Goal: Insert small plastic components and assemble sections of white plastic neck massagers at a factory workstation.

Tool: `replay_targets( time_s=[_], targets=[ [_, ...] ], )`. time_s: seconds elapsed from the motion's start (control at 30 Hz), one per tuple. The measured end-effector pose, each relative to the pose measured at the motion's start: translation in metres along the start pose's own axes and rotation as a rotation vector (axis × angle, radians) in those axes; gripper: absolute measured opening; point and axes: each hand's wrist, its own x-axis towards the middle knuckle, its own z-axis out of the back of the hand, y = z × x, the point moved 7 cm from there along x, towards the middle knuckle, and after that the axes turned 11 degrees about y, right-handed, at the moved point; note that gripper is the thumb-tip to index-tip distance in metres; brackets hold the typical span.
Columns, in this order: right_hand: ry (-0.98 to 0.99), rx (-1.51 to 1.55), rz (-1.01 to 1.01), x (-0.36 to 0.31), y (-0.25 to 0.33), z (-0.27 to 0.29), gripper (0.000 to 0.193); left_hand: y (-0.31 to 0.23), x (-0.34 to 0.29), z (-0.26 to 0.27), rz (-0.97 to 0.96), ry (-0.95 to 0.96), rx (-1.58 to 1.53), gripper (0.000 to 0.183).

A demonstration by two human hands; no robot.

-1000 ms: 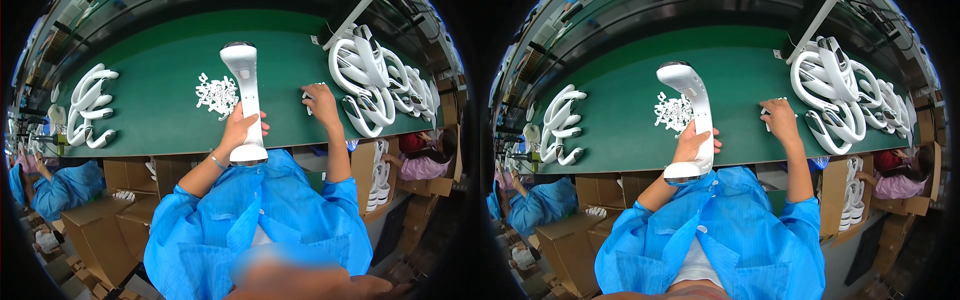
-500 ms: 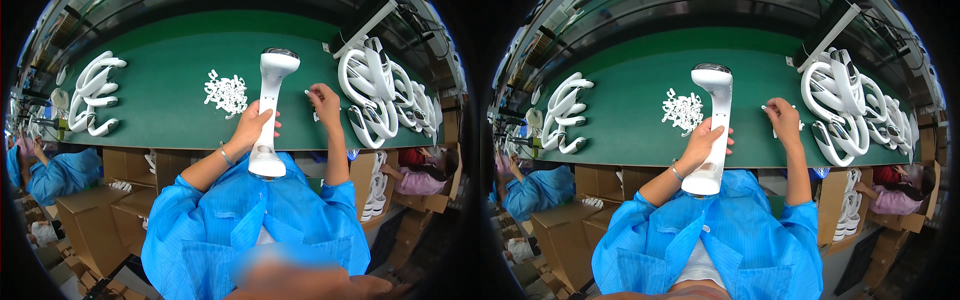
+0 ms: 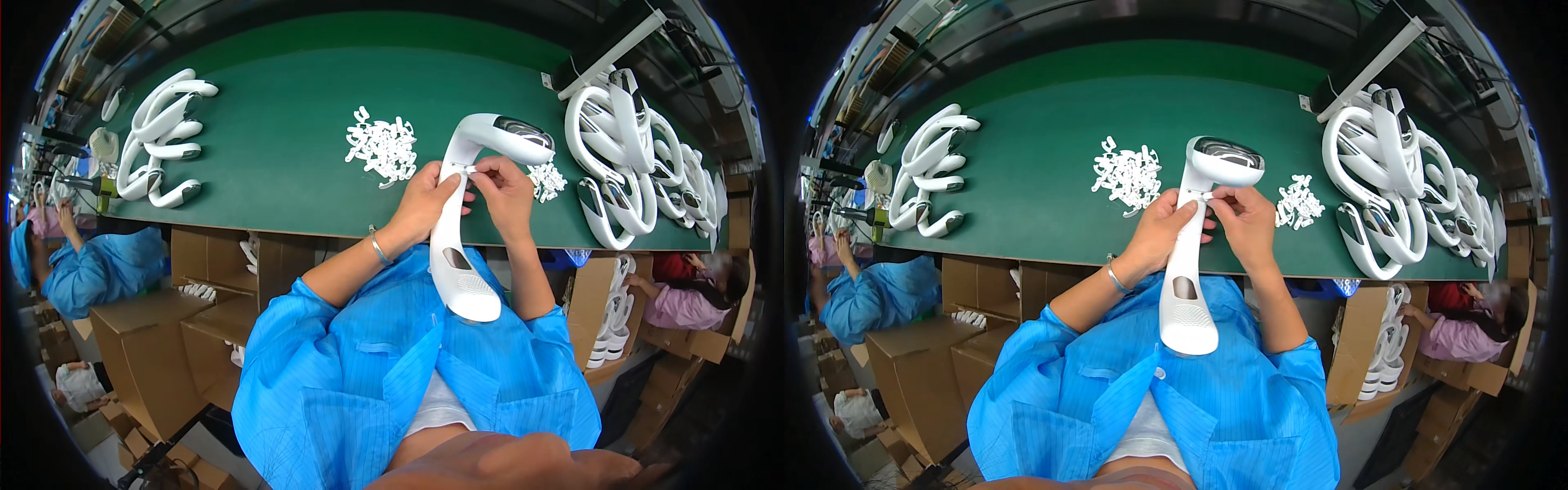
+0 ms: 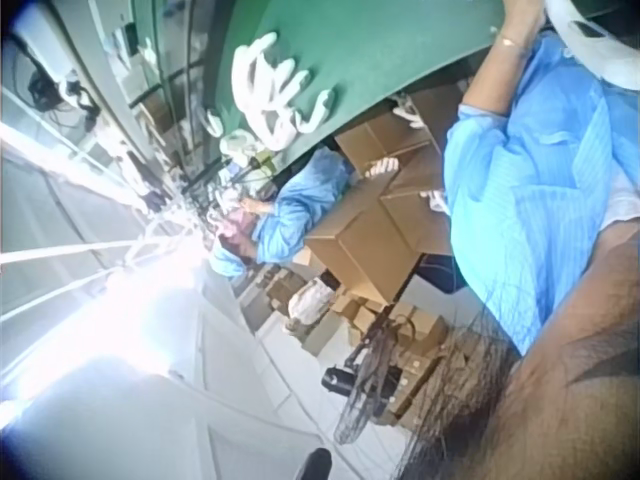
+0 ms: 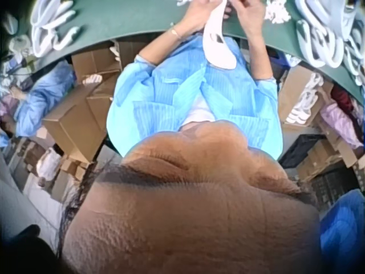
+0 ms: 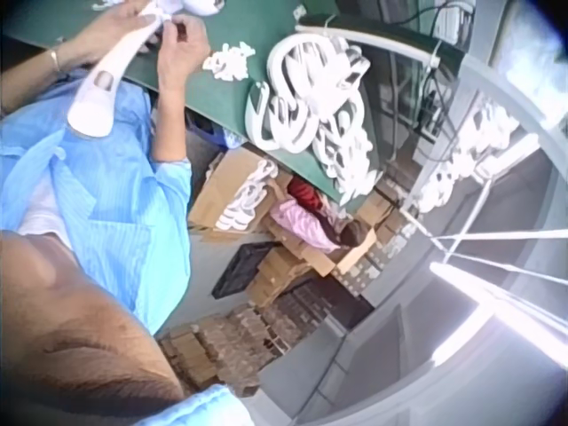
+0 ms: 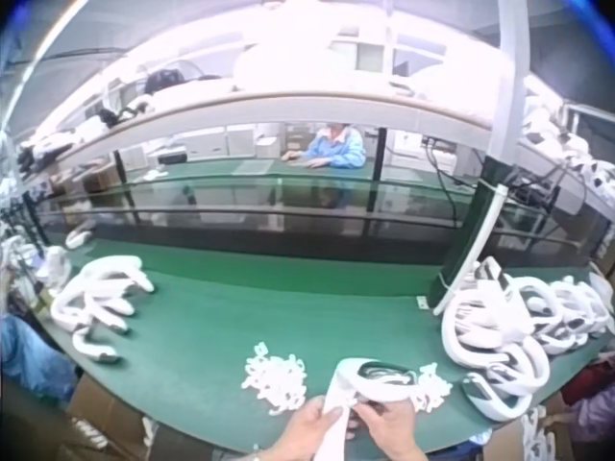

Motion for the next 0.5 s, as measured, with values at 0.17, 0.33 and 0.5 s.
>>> replay_targets(
  time_s=[0.17,0.33,0.5],
  targets=[
    [-0.085,0.085,-0.002,-0.009,-0.009,-0.003,0.008,-0.016,-0.007,-0.012,-0.051,0.042,0.075,0.041],
    [-0.124,0.272,-0.151,-0.019,-0.018,-0.008,0.010,-0.013,-0.005,-0.011,-0.015,0.061,0.101,0.044],
    [-0.182,0.309,-0.177,-0.024,-0.021,-0.008,0.011,-0.009,-0.005,-0.013,-0.014,0.076,0.102,0.044]
  ],
)
